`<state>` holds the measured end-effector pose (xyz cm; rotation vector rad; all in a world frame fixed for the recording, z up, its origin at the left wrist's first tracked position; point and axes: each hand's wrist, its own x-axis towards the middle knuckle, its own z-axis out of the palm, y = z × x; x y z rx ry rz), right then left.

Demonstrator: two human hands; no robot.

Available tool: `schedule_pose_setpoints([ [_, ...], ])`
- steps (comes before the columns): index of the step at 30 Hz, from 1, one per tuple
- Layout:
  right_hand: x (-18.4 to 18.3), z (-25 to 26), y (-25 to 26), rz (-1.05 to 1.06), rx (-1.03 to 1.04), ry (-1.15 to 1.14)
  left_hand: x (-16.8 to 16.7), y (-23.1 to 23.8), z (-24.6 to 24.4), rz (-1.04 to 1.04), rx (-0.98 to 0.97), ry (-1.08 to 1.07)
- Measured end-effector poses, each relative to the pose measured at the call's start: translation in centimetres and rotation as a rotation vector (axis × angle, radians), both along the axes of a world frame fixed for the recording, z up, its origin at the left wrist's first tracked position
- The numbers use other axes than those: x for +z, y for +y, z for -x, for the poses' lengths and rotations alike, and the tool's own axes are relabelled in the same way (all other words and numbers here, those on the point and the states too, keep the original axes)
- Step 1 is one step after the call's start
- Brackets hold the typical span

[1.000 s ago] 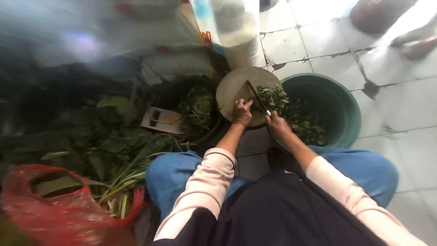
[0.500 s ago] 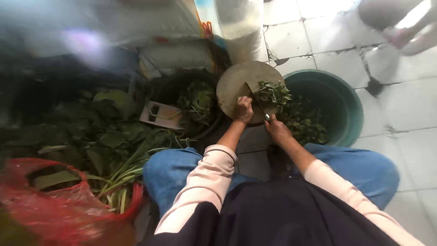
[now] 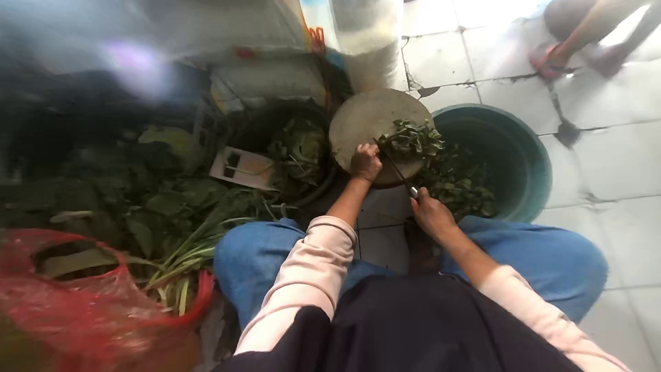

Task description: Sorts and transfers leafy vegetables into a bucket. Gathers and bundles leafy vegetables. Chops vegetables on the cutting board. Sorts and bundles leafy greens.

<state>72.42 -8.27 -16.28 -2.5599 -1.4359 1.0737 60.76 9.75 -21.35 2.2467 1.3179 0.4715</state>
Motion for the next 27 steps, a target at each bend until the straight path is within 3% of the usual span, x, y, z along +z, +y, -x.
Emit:
schedule_pose_setpoints([
  [5,-1.7,-0.6,3.9,-0.154,0.005,0.1,-2.4,-1.1,0.7,-0.174,0.051,-0.122],
  [10,-0.8,-1.6,2.6,-0.225,0.005,0.134,-1.2,-0.8,1.4,-0.035,0.096,-0.101],
  [16,0.9,-0.4,-1.5,-0.038,0.019,0.08,-0.9,-0.8,1.0,-0.106,0.125,-0.14],
  [19,-0.2,0.7,-0.4,-0.001,-0.004,0.048,-1.1,-0.9,0.8,-0.13,0.124,-0.16],
  [23,-1.1,-0.6,2.6,-0.072,0.038,0.18,-1.6,-0.8,1.0,-0.144,0.106,-0.161],
  [27,3.1,-4.0,0.2,-0.099,0.012,0.19,-2.3,0.2,0.7,-0.081,0.123,-0.115],
])
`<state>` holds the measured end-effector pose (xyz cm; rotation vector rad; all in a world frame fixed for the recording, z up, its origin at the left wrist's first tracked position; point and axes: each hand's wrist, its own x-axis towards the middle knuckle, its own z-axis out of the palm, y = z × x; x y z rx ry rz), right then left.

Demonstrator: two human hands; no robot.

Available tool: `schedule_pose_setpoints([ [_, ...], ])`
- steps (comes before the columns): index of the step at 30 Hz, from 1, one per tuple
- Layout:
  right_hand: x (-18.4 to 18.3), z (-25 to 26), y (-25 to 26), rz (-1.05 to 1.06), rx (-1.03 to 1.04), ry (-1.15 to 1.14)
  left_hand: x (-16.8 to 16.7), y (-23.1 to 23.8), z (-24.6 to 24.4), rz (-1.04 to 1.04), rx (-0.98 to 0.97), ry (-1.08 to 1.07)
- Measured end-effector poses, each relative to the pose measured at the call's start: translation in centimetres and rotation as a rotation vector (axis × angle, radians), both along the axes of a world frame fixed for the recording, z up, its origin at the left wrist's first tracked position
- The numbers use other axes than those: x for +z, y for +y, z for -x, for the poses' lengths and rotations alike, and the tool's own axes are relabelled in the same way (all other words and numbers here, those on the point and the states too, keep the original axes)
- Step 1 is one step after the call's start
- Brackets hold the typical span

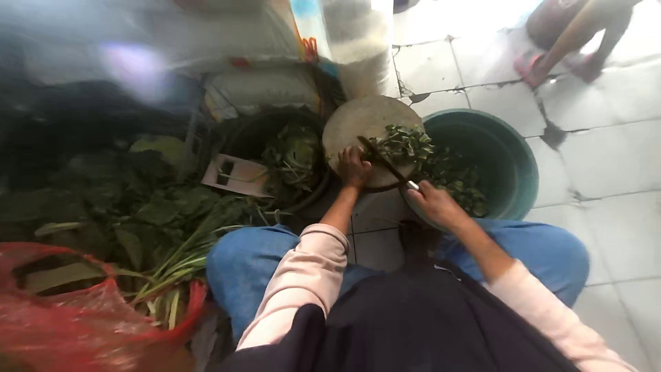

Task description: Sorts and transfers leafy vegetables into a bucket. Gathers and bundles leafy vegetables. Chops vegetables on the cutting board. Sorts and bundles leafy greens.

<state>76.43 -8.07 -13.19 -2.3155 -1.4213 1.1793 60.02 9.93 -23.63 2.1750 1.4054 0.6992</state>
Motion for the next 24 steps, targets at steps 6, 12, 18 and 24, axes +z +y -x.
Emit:
schedule_pose_setpoints([
  [6,5.1,-7.0,-8.0,-0.244,-0.451,0.154,-0.2,2.2,-5.4,0.018,-0.136,0.058],
  [12,4.7,-8.5,-9.2,-0.382,-0.629,0.279,0.7,1.1,-13.0,0.037,-0.404,-0.096],
  [18,4.3,-9.2,-8.5,-0.449,-0.608,0.217,2.3,-4.6,-20.7,0.179,-0.649,-0.421],
  [24,3.2,-10.8,-9.5,-0.487,-0.803,0.286,5.2,-4.7,-15.9,0.137,-0.425,-0.532],
])
